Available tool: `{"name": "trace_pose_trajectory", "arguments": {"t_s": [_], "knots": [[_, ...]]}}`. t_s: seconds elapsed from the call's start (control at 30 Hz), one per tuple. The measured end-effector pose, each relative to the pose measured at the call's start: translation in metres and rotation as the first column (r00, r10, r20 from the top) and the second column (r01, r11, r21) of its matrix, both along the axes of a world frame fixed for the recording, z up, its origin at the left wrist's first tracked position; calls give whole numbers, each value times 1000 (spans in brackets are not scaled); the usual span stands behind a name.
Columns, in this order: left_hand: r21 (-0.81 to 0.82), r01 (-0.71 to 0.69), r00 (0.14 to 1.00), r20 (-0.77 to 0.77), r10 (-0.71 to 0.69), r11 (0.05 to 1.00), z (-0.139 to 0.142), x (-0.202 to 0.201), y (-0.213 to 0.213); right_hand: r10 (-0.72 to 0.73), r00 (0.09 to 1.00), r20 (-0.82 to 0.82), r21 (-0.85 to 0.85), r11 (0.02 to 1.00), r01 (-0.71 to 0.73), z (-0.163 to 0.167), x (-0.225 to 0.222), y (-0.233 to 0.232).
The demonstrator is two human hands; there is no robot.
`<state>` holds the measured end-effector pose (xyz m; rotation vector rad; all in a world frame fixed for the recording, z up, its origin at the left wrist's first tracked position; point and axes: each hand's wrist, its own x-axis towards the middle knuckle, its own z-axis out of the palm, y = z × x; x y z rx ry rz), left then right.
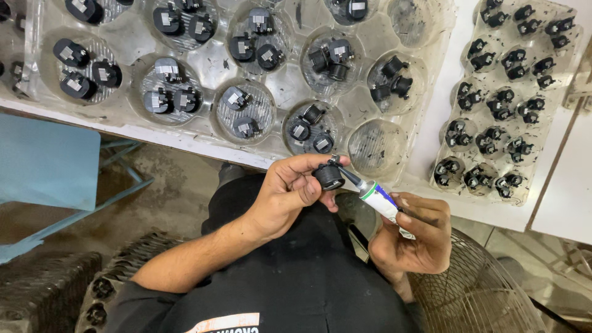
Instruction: The person sits at a workbench applying adhesive from a tube onto small black plastic rotor components. They pick each component from a plastic tray, squeeze adhesive onto it, and place it back into the tray, working through the parts one at a time.
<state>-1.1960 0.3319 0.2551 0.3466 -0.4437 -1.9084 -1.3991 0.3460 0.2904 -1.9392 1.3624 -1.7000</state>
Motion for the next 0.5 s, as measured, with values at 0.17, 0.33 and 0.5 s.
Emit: {"name": "trace_pose_trajectory", "arguments": {"t_s": [0.17, 0.33, 0.5], "knots": [[51, -54, 999, 9, 54, 997, 7, -3, -5, 57, 998, -3, 70, 996, -56, 6, -6, -5], [-221, -410, 761, 452, 465, 885, 25, 43, -27, -42, 956, 289, -94, 993, 72, -11, -8, -16], [-420, -412, 452, 677, 582, 809, 42, 96, -49, -94, 953, 287, -90, 988, 124, -18, -23, -17]]}}
